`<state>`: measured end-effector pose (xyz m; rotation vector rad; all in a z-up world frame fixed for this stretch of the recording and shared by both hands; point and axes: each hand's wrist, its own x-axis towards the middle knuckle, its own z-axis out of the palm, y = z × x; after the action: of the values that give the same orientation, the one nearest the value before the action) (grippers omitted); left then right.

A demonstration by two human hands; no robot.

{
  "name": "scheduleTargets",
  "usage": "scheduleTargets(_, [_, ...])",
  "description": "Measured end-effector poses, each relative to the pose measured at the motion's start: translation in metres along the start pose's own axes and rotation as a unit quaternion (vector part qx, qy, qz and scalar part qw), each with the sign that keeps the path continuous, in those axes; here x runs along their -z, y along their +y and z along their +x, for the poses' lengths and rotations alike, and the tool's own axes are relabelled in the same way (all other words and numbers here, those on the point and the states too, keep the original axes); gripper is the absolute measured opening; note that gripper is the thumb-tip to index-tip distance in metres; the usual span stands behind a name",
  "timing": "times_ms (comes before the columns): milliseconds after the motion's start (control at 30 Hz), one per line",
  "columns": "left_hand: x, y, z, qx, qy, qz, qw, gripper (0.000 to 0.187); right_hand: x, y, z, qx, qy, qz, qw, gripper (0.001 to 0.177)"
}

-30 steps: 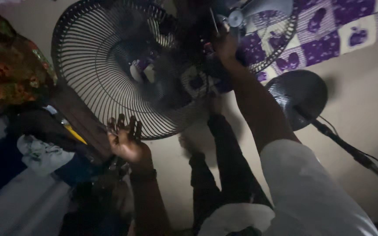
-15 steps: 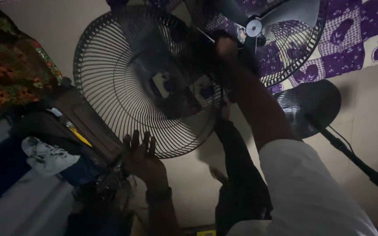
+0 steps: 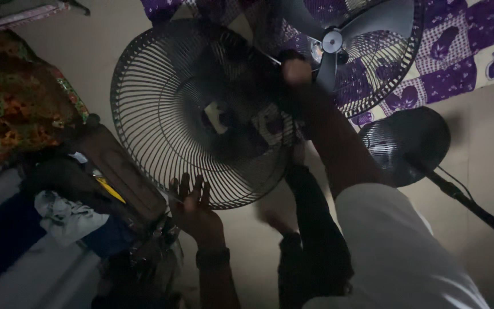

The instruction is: The person assembles a standing fan by attaching the front grill to the fan head, securing the motor housing to the stand, and tightening screws with a screwdriver. The person then attaches the rear grill and secures it.

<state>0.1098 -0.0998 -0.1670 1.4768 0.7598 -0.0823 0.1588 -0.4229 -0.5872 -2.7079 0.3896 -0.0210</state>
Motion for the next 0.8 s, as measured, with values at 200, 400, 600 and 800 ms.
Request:
scheduleTargets(200, [0.025, -0.008, -0.003, -0.020, -0.031, 0.000, 0.999, 0.054, 0.040, -0.004, -0.005, -0.142, 0.082, 0.136, 0.977, 0.023])
scheduleTargets(400, [0.083, 0.002, -0.002, -0.056, -0.097, -0.005, 0.994, 0.048, 0.169, -0.058, -0.051, -0.313, 0.166, 0.640, 0.682, 0.011])
scheduleTargets(600, [0.145, 0.048, -0.019, -0.330, -0.118, 0.307, 0.885, 0.042, 0.305, -0.162, -0.192, -0.253, 0.200, 0.782, 0.533, 0.013])
scheduleTargets(800, [0.192, 0.082, -0.031, -0.014, -0.395, -0.174, 0.902, 0.055, 0.388, -0.283, -0.322, -0.243, 0.210, 0.767, 0.555, 0.021])
